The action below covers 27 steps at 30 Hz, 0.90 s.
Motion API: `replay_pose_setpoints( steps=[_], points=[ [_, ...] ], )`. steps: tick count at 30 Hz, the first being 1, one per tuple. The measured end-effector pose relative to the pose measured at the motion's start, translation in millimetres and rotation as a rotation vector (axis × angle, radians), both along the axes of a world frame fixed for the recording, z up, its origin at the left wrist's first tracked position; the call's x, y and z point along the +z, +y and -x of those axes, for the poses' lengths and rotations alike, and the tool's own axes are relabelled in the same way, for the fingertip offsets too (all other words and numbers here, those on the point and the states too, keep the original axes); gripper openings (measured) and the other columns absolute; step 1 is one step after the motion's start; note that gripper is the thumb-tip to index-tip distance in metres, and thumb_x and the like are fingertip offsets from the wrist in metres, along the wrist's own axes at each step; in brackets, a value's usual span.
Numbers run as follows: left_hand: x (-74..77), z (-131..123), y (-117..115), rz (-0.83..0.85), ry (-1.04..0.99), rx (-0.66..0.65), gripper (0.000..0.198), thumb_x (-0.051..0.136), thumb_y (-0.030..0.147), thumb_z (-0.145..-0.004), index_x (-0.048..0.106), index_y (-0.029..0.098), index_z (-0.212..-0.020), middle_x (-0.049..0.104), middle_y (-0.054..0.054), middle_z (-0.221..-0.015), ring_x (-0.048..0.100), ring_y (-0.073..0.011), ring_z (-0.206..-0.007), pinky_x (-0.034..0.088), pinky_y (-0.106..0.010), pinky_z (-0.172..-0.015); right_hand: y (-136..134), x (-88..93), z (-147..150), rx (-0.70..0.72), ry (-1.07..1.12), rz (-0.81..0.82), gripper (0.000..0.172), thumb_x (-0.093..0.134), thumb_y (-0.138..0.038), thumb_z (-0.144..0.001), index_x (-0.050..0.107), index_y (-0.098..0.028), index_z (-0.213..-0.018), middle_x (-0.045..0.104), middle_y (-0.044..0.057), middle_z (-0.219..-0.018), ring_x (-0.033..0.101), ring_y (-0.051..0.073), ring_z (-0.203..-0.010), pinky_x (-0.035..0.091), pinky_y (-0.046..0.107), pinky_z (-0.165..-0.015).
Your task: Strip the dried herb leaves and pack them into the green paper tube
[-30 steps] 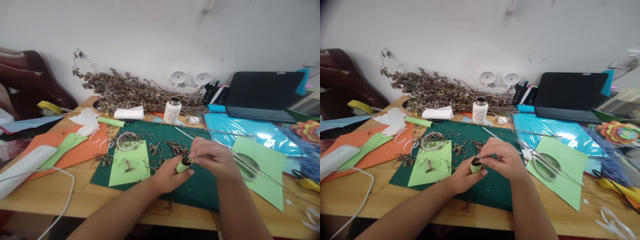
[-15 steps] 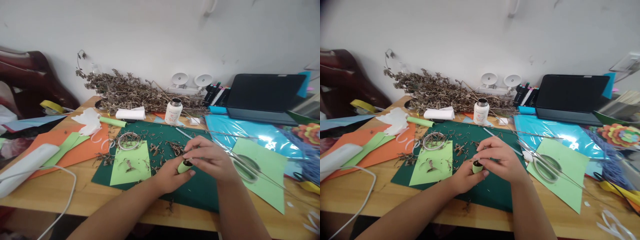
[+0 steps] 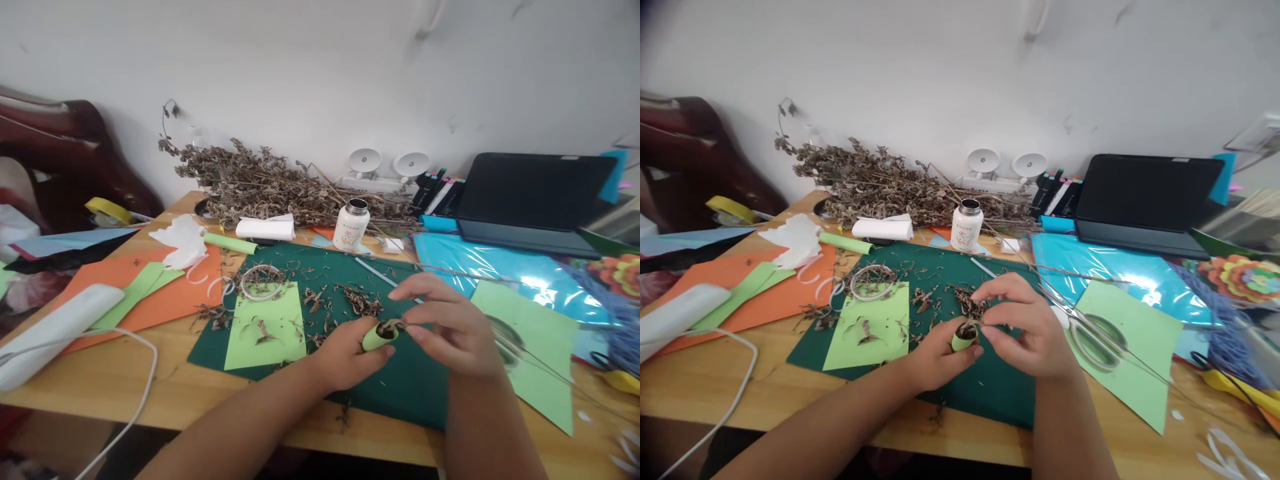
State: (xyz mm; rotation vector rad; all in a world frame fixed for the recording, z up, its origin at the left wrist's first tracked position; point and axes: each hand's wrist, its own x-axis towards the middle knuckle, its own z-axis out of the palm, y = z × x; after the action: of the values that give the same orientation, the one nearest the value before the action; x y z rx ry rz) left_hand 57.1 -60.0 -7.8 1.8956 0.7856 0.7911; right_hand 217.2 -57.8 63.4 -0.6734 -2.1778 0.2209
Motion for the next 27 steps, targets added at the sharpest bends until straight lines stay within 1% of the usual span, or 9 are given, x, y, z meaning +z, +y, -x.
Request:
replay_pose_setpoints(
  steps=[3, 7, 11, 16, 18, 20, 22, 23, 27],
  points=[
    [1.0, 0, 0, 0.006, 0.004, 0.006, 0.016, 0.044, 0.031, -0.074, 0.044, 0.016, -0.07, 0.043, 0.002, -0.063, 0.04, -0.0089, -0.06, 0.036, -0.02, -0.057, -1, 0.2, -3, 0.035, 0.051, 0.041, 0.01, 0.045, -0.01, -0.067, 0.048, -0.019, -0.066, 0.05, 0.005, -0.088, 0.047, 0.017, -0.079, 0.038, 0.035, -0.067],
    [2.4, 0, 0, -0.027, 0.005, -0.011, 0.014, 0.045, 0.029, -0.074, 0.043, 0.016, -0.069, 0.043, 0.002, -0.063, 0.041, -0.0088, -0.06, 0.035, -0.019, -0.055, -3, 1.9, -2, 0.085, 0.001, 0.108, 0.01, 0.042, -0.011, -0.068, 0.045, -0.019, -0.061, 0.05, 0.005, -0.087, 0.047, 0.017, -0.078, 0.039, 0.035, -0.067],
    [2.3, -1, -1, -0.06, 0.025, -0.025, 0.012, 0.046, 0.027, -0.072, 0.043, 0.016, -0.07, 0.045, 0.002, -0.064, 0.042, -0.0092, -0.061, 0.035, -0.019, -0.054, -6, 7.0, 8, 0.017, -0.089, 0.128, 0.012, 0.042, -0.01, -0.067, 0.043, -0.019, -0.059, 0.049, 0.005, -0.084, 0.047, 0.017, -0.078, 0.04, 0.034, -0.065],
    [-0.6, -3, -1, -0.083, 0.031, -0.046, 0.011, 0.045, 0.027, -0.072, 0.044, 0.016, -0.071, 0.048, 0.0, -0.067, 0.043, -0.0103, -0.061, 0.037, -0.021, -0.056, -11, 13.3, 20, -0.043, -0.17, 0.113, 0.015, 0.045, -0.011, -0.066, 0.041, -0.019, -0.055, 0.045, 0.002, -0.074, 0.046, 0.014, -0.069, 0.041, 0.029, -0.058],
    [-1.3, -3, -1, -0.09, 0.048, -0.042, 0.012, 0.044, 0.028, -0.072, 0.044, 0.016, -0.072, 0.049, 0.0, -0.068, 0.044, -0.0107, -0.062, 0.038, -0.021, -0.057, -10, 11.9, 21, -0.059, -0.144, 0.127, 0.014, 0.048, -0.012, -0.066, 0.04, -0.019, -0.057, 0.045, 0.002, -0.073, 0.046, 0.013, -0.069, 0.042, 0.028, -0.058],
    [-1.3, -3, 0, -0.095, 0.071, -0.038, 0.013, 0.044, 0.028, -0.073, 0.044, 0.016, -0.071, 0.048, 0.0, -0.066, 0.043, -0.0104, -0.061, 0.038, -0.021, -0.056, -9, 8.2, 19, -0.065, -0.083, 0.167, 0.01, 0.051, -0.014, -0.067, 0.043, -0.021, -0.067, 0.046, 0.002, -0.075, 0.047, 0.014, -0.072, 0.043, 0.028, -0.06],
    [-0.7, -3, 0, -0.091, 0.084, -0.037, 0.013, 0.043, 0.028, -0.073, 0.044, 0.015, -0.07, 0.048, 0.0, -0.065, 0.044, -0.0103, -0.06, 0.037, -0.021, -0.055, -7, 4.0, 16, -0.058, -0.032, 0.2, 0.014, 0.053, -0.016, -0.068, 0.046, -0.021, -0.079, 0.048, 0.003, -0.076, 0.048, 0.015, -0.075, 0.044, 0.029, -0.063],
    [-0.4, -3, 0, -0.089, 0.081, -0.04, 0.013, 0.043, 0.028, -0.073, 0.045, 0.015, -0.072, 0.049, 0.0, -0.066, 0.044, -0.0104, -0.061, 0.038, -0.021, -0.055, -6, 2.3, 14, -0.047, -0.019, 0.206, 0.015, 0.053, -0.016, -0.069, 0.047, -0.021, -0.081, 0.049, 0.003, -0.076, 0.049, 0.015, -0.076, 0.044, 0.029, -0.063],
    [0.5, -3, -1, -0.076, 0.05, -0.054, 0.014, 0.043, 0.027, -0.074, 0.047, 0.014, -0.079, 0.051, -0.001, -0.071, 0.046, -0.0115, -0.064, 0.04, -0.021, -0.058, -7, 1.7, 13, -0.001, -0.039, 0.221, 0.004, 0.054, -0.017, -0.071, 0.052, -0.021, -0.071, 0.051, 0.001, -0.07, 0.051, 0.012, -0.07, 0.044, 0.025, -0.06]
  ],
)
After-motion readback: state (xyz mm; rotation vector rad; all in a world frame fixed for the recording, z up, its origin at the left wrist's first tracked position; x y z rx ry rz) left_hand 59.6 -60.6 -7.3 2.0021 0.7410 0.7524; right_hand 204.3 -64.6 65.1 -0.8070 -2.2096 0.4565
